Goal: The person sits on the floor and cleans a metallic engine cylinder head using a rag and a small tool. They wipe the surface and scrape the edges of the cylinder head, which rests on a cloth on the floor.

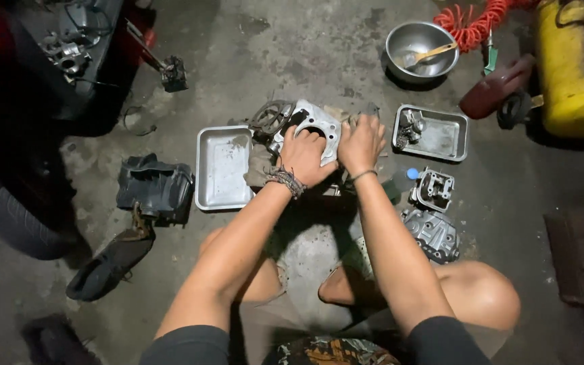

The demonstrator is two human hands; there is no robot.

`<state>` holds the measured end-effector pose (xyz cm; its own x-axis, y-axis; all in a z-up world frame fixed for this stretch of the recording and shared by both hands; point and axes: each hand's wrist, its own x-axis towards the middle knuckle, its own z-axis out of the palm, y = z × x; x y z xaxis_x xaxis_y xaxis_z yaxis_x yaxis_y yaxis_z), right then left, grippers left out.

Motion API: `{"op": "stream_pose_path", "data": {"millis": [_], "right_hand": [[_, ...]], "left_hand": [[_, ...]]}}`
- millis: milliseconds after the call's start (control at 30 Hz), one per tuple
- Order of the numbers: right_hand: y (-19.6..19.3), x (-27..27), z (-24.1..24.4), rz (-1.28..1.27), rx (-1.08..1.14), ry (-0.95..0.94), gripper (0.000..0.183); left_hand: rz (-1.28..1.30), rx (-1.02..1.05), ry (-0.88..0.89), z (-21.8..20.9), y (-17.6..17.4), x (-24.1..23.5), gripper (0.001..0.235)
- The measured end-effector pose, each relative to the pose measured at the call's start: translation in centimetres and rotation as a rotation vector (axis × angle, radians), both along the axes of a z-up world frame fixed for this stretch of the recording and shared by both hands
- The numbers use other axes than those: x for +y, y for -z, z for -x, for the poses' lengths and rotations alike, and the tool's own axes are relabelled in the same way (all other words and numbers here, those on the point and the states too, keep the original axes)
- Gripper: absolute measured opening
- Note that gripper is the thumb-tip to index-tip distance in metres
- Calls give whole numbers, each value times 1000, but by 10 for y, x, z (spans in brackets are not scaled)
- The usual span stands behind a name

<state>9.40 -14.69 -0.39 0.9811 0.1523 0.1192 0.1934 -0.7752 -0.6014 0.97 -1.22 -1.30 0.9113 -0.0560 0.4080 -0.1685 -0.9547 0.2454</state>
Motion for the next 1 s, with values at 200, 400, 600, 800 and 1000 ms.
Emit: {"op": "stream_pose_path", "data": {"millis": [200,400,600,800,1000], "right_hand": [[-1,-10,40,-40,40,25,31],[-11,0,6,-8,-23,32,27],[6,-14,40,17,29,21,32],[-7,-7,9,15,34,18,31],[14,-21,37,-84,148,12,34]], "left_hand": [[12,21,-9,-2,1,2,51],[-23,55,-28,1,-5,-2,52],[-31,75,-45,-3,4,-1,54],[-19,58,-48,3,-9,-3,49],[-13,63,-54,1,-6,-4,52]]}}
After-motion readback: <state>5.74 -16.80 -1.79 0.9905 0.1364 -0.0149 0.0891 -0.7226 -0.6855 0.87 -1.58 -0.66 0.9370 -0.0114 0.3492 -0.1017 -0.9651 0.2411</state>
